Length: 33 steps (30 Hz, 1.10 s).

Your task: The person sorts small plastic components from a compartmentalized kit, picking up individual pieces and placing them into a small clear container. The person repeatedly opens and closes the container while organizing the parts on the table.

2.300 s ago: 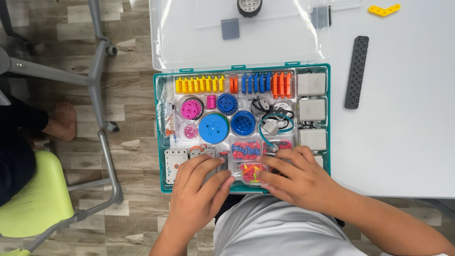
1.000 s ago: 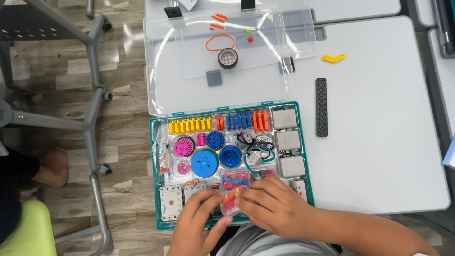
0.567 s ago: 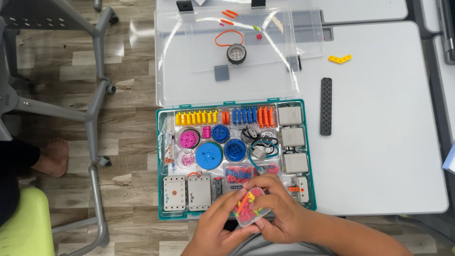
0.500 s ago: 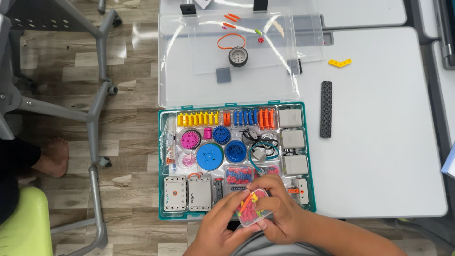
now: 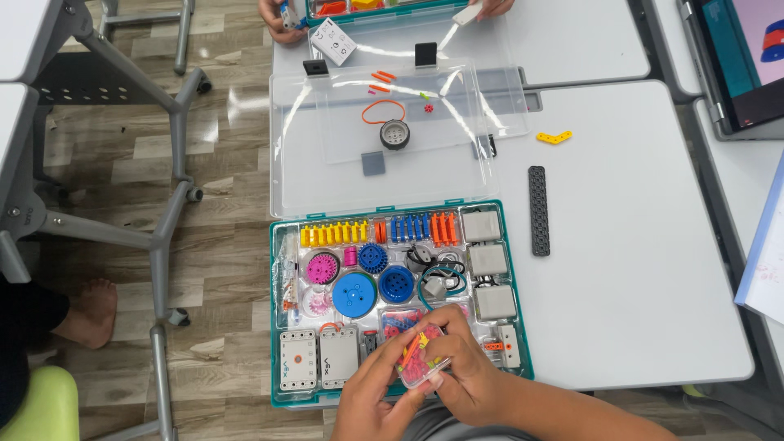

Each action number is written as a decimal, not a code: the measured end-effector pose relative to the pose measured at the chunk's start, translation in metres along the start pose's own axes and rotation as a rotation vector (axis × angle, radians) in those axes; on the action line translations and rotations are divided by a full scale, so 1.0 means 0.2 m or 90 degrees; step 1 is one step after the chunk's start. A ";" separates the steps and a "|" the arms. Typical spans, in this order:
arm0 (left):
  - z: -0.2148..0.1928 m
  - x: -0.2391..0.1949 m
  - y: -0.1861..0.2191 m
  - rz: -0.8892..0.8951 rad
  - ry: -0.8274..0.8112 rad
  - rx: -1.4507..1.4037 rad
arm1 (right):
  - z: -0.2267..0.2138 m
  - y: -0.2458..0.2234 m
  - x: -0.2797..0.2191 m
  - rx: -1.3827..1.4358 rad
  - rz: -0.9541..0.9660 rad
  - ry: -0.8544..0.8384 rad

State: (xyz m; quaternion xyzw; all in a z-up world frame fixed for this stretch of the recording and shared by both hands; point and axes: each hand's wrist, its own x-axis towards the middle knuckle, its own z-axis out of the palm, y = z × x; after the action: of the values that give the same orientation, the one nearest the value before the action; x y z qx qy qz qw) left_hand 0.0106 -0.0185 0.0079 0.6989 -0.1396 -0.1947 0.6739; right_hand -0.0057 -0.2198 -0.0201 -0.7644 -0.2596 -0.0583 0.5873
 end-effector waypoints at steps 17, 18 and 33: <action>-0.03 0.09 -0.35 -0.071 -0.042 -0.251 | -0.67 -0.33 0.05 -0.217 0.189 0.167; -0.03 0.08 -0.36 -0.074 -0.031 -0.245 | -0.72 -0.29 0.02 -0.262 0.219 0.211; 0.00 0.12 -0.30 -0.104 0.010 -0.161 | -1.22 0.23 -0.52 -0.552 0.507 0.450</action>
State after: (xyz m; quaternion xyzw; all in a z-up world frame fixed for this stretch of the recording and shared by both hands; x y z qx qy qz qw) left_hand 0.0272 -0.0256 -0.0532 0.6187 -0.0515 -0.2597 0.7397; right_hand -0.0205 -0.4879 -0.0266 -0.9026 0.2954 -0.1827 0.2543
